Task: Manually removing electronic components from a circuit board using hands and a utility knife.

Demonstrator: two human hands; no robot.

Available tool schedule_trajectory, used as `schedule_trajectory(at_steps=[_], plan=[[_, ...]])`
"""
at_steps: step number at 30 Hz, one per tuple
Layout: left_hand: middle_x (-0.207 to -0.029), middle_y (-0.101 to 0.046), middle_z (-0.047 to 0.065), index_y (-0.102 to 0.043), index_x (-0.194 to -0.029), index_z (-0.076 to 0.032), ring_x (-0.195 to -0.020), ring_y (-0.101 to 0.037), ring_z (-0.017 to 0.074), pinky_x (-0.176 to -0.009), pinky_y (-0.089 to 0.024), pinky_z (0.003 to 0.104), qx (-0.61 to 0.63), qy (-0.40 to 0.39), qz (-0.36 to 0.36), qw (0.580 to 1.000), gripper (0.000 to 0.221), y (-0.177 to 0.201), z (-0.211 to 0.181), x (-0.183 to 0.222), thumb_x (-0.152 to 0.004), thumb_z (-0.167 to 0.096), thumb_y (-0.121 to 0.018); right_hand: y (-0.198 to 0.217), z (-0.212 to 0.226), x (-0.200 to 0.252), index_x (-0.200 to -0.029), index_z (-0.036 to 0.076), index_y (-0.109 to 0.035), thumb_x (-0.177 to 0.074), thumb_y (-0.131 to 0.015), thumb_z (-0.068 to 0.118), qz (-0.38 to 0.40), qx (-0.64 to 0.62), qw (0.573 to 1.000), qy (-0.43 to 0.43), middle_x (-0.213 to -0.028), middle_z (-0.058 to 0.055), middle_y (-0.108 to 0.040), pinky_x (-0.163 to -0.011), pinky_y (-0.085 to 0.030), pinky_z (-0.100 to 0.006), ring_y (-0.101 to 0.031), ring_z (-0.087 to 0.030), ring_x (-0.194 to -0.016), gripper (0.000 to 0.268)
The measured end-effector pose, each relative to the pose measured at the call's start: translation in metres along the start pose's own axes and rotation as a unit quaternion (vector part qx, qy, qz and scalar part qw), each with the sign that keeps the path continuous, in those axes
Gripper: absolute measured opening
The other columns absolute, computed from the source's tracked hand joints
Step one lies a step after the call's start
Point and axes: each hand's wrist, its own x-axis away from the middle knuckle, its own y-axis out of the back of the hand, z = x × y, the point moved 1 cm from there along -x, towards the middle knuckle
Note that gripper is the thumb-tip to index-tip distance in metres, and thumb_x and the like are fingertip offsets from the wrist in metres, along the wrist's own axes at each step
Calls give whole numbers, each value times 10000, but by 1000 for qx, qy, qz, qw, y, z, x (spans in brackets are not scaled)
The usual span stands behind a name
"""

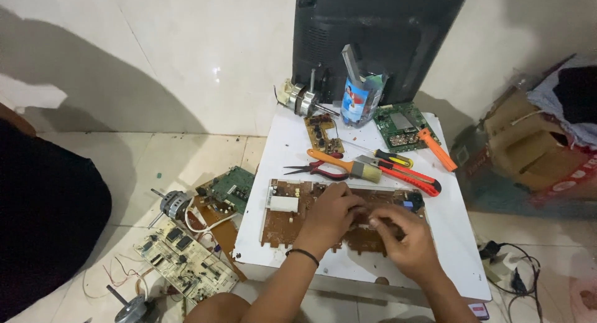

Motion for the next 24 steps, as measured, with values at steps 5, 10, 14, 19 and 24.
schedule_trajectory(at_steps=[5, 10, 14, 19, 24], plan=[[-972, -582, 24, -760, -1006, -158, -998, -581, 220, -861, -490, 344, -16, 35, 36, 999, 149, 7, -9, 0, -908, -234, -677, 2, -20, 0, -1000, -18, -749, -906, -698, 32, -81, -107, 990, -42, -765, -51, -671, -539, -407, -243, -503, -115, -578, 118], [-937, -551, 42, -764, -903, -68, -948, -539, 219, -824, -474, 350, -31, 33, 48, 998, 307, 7, -12, -1, -930, -370, -714, 3, -15, -1, -967, -23, -761, -921, -698, 74, -80, -115, 988, -66, -587, -39, -592, -490, -354, -245, -465, -108, -509, 124], [-988, -541, 36, -769, -880, -103, -1021, -539, 227, -841, -486, 344, -47, 33, 53, 997, 168, 8, -12, -1, -838, -264, -753, 3, -13, -2, -998, 7, -770, -886, -713, 85, -68, -69, 993, -61, -816, -64, -730, -633, -460, -255, -567, -133, -678, 147], [-1004, -547, 42, -758, -955, -75, -1029, -517, 233, -862, -479, 340, -19, 42, 68, 997, 174, 8, -10, -3, -808, -166, -738, 2, -6, -5, -1007, 27, -782, -875, -728, 133, -59, -18, 995, -76, -905, -62, -786, -694, -513, -271, -645, -149, -737, 177], [-962, -546, 13, -775, -897, -119, -990, -548, 200, -865, -485, 314, 29, 45, 48, 997, 94, 5, -3, -2, -806, -140, -788, 0, -1, -7, -1027, 114, -813, -847, -752, 144, -36, 80, 993, -80, -966, -8, -786, -683, -509, -273, -617, -144, -716, 192]])
